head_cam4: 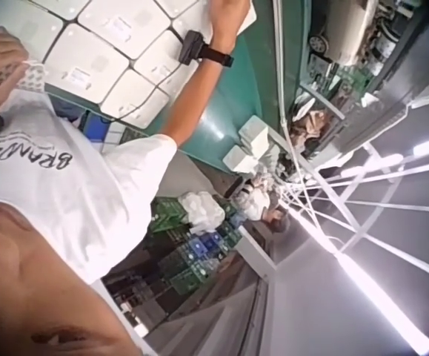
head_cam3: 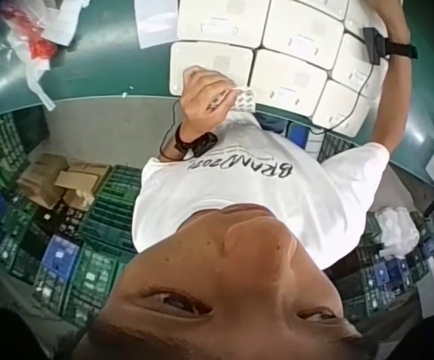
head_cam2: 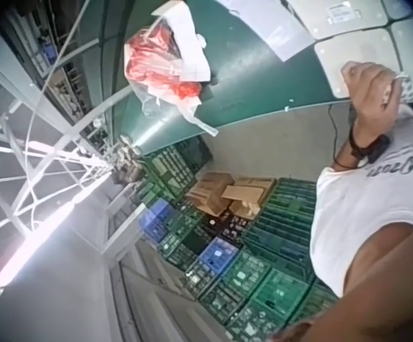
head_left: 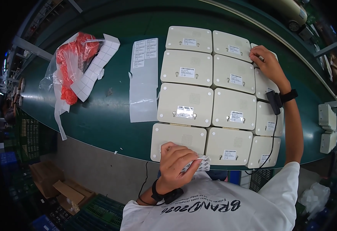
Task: The person peels adhesive pads from a sheet and presses them onto the back of electronic devices, then stacks them and places them into a green plastic crate.
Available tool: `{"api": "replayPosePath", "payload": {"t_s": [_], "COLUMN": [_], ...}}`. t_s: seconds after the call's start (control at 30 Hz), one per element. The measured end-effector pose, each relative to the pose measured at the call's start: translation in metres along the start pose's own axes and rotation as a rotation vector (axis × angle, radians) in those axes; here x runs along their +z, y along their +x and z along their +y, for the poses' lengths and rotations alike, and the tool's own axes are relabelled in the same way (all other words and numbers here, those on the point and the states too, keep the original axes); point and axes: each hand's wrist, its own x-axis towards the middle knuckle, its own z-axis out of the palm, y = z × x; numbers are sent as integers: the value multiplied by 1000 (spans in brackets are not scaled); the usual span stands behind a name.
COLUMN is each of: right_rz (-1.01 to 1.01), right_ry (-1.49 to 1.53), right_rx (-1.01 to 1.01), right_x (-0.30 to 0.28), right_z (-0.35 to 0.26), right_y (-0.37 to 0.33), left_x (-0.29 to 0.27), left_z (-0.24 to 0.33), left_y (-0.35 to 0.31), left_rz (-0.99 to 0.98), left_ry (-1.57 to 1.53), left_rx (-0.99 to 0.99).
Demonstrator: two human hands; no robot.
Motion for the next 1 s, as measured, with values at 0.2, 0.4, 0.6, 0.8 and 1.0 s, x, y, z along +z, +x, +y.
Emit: {"api": "replayPosePath", "payload": {"t_s": [0.2, 0.4, 0.6, 0.8, 1.0], "right_rz": [22, 60, -36, -2, 96], "right_ry": [-32, -411, -685, -675, -629], "right_rx": [1, -230, -147, -88, -189], "right_x": [0, 7, 6, 23, 20], "right_z": [-3, -12, -29, -37, -27], "right_y": [-1, -4, -39, -32, -33], "left_x": [-4, -91, -216, -383, -369], "left_z": [1, 10, -16, -32, -28], "left_y": [1, 3, 65, 192, 215], "left_rz": [-2, 227, 618, 786, 1019], "left_ry": [-73, 59, 227, 398, 810], "left_rx": [-25, -51, -208, 155, 740]}}
